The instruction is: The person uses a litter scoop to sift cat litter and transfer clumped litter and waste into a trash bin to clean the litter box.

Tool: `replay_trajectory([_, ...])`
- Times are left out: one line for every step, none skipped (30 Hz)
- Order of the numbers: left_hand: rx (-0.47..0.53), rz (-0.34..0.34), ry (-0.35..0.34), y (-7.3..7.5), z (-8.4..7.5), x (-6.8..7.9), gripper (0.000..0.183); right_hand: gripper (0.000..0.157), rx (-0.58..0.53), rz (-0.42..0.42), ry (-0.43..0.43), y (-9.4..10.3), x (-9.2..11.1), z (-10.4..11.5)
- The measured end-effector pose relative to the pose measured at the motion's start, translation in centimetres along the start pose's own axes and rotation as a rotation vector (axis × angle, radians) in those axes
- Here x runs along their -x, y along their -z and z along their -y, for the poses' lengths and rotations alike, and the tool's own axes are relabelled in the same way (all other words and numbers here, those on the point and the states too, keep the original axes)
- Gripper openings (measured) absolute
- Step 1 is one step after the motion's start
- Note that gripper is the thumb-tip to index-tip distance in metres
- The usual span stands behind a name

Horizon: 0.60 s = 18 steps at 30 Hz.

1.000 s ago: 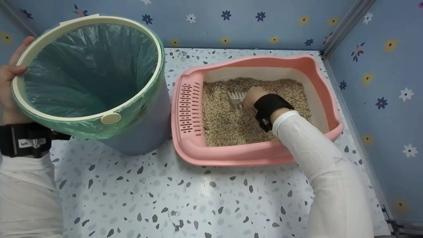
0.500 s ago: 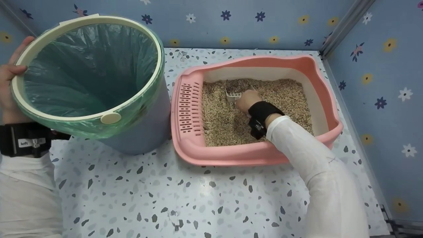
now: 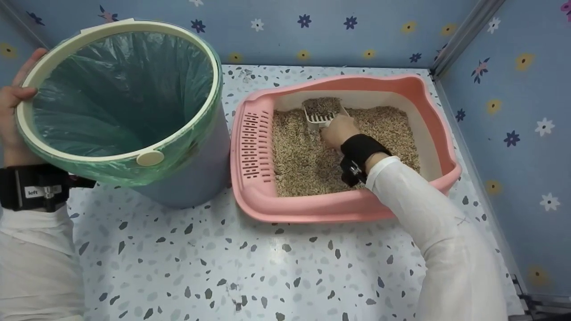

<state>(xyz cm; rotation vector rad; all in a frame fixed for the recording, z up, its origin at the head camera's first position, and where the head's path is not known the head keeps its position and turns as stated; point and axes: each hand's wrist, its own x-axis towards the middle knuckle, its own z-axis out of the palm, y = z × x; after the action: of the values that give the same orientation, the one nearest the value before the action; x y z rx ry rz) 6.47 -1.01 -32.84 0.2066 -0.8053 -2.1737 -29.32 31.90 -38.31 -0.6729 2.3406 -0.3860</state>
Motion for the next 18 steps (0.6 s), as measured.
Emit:
replay_trajectory([-0.003,0.000,-0.002,0.0,0.0,0.0,0.059,0.049,0.003,-0.003,0.000,0.1,0.2,0.0])
replay_trajectory([-0.006,0.000,-0.004,0.0,0.0,0.0,0.059,0.048,0.016,-0.007,0.000,0.1,0.3,0.1])
replay_trajectory([-0.010,-0.002,-0.006,0.0,0.1,0.0,0.059,0.047,0.014,-0.009,-0.001,0.2,0.5,0.1])
replay_trajectory([-0.006,-0.004,-0.005,0.0,0.1,0.0,0.059,0.047,0.016,-0.010,0.001,0.3,0.7,0.1])
replay_trajectory([-0.004,-0.005,-0.004,0.0,0.1,0.0,0.059,0.046,0.024,-0.013,0.004,0.4,0.8,0.1])
replay_trajectory([-0.004,-0.007,-0.003,0.0,0.1,0.0,0.058,0.046,0.029,-0.012,0.006,0.5,1.0,0.1])
replay_trajectory([-0.007,-0.009,-0.002,0.0,0.1,-0.1,0.058,0.043,0.030,-0.012,0.007,0.7,1.2,0.1])
replay_trajectory([-0.006,-0.009,-0.002,0.1,0.1,-0.1,0.059,0.043,0.031,-0.014,0.012,0.8,1.4,0.1])
replay_trajectory([-0.003,-0.011,0.000,0.1,0.1,-0.1,0.059,0.042,0.031,-0.013,0.017,1.0,1.6,0.1])
replay_trajectory([-0.003,-0.012,0.000,0.1,0.1,-0.1,0.059,0.041,0.038,-0.008,0.015,1.2,1.8,0.1])
replay_trajectory([-0.004,-0.011,0.000,0.1,0.1,-0.1,0.059,0.042,0.051,-0.006,0.018,1.4,2.0,0.1])
replay_trajectory([-0.014,-0.012,-0.002,0.1,0.1,-0.1,0.059,0.043,0.061,-0.005,0.025,1.6,2.3,0.1])
replay_trajectory([-0.022,-0.011,-0.005,0.1,0.1,-0.1,0.059,0.042,0.066,-0.006,0.033,1.7,2.5,0.1])
replay_trajectory([-0.022,-0.011,-0.005,0.1,0.1,-0.1,0.059,0.042,0.075,-0.006,0.036,1.9,2.7,0.2])
replay_trajectory([-0.029,-0.012,-0.006,0.1,0.1,-0.1,0.059,0.043,0.085,-0.003,0.041,2.1,2.9,0.2])
replay_trajectory([-0.032,-0.011,-0.006,0.1,0.1,-0.1,0.059,0.044,0.092,0.001,0.045,2.3,3.2,0.3])
replay_trajectory([-0.030,-0.009,-0.005,0.1,0.1,-0.1,0.059,0.043,0.099,0.005,0.052,2.5,3.4,0.4])
replay_trajectory([-0.033,-0.008,-0.006,0.1,0.1,-0.1,0.059,0.043,0.106,0.009,0.060,2.7,3.7,0.5])
